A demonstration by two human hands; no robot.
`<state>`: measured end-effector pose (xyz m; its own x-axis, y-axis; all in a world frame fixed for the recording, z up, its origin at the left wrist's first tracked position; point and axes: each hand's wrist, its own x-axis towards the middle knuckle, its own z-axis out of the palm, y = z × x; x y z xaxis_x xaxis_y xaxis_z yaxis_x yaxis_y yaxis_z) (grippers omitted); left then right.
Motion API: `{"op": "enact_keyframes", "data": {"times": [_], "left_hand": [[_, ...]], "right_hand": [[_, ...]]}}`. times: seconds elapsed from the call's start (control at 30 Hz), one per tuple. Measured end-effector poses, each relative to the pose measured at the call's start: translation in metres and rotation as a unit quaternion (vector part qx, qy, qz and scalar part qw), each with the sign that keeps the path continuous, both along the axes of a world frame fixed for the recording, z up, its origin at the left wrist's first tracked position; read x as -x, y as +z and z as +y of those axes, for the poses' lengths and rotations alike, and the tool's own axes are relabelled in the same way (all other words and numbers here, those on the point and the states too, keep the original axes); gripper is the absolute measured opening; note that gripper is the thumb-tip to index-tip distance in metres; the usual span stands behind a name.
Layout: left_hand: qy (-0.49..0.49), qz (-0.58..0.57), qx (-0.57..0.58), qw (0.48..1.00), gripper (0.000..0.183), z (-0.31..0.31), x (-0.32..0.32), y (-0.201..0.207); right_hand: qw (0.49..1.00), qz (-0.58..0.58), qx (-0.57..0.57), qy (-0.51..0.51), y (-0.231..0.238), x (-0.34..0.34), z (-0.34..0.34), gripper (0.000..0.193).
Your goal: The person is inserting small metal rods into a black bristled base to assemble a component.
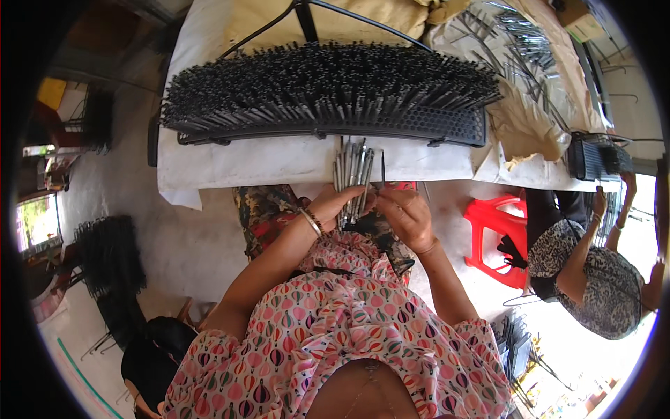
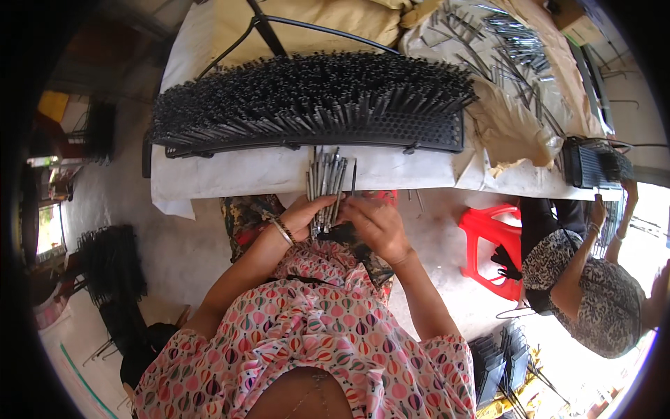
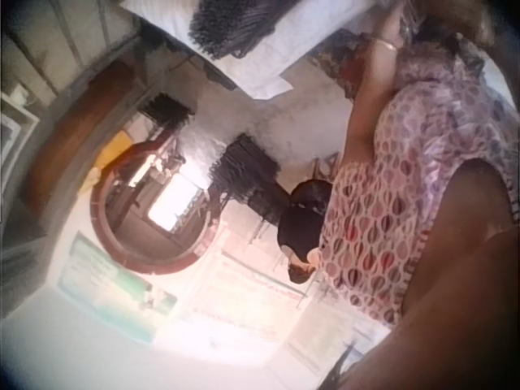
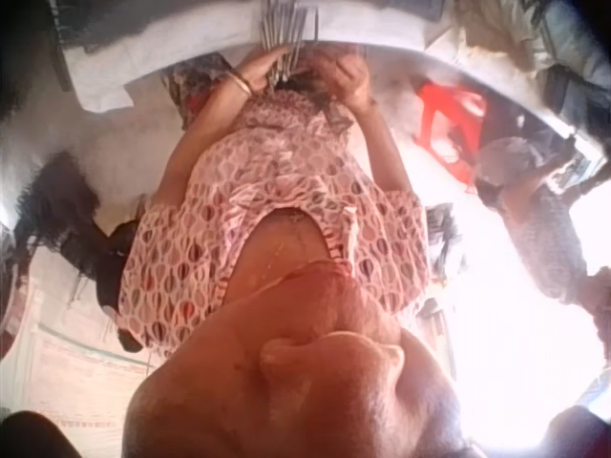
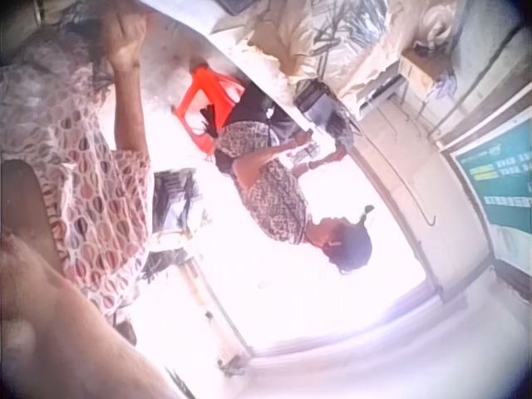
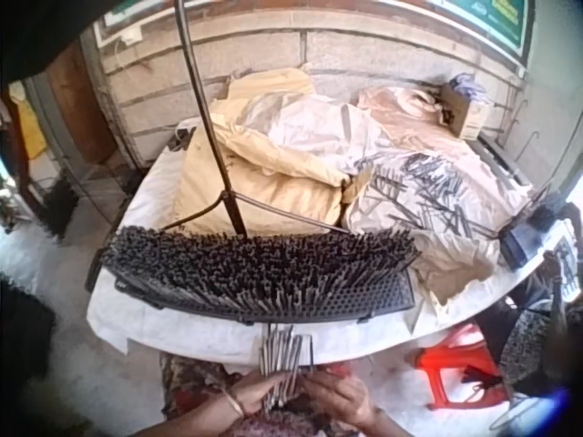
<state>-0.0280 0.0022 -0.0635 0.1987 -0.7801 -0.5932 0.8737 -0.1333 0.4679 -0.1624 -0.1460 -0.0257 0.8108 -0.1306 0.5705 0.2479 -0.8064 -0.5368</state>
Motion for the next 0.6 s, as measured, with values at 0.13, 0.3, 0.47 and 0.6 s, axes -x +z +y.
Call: {"op": "enact_keyframes", "data": {"times": [0.13,0.3,0.47,0.6], "left_hand": [[-0.033,-0.057,-0.013,0.998,0.025,0.003,-0.002,0.010],[-0.034,-0.048,0.007,0.998,0.026,0.000,0.003,0.002],[-0.036,-0.043,0.007,0.998,0.032,-0.007,0.002,0.008],[-0.018,0.037,-0.014,0.999,0.033,-0.005,-0.002,0.005]], "right_hand": [[0.969,-0.040,-0.124,-0.210,0.043,0.000,-0.028,0.017],[0.899,-0.198,-0.227,-0.316,0.079,-0.012,-0.106,0.021],[0.901,-0.200,-0.211,-0.323,0.073,-0.029,-0.164,0.023],[0.918,-0.166,-0.161,-0.322,0.065,-0.039,-0.170,0.021]]}}
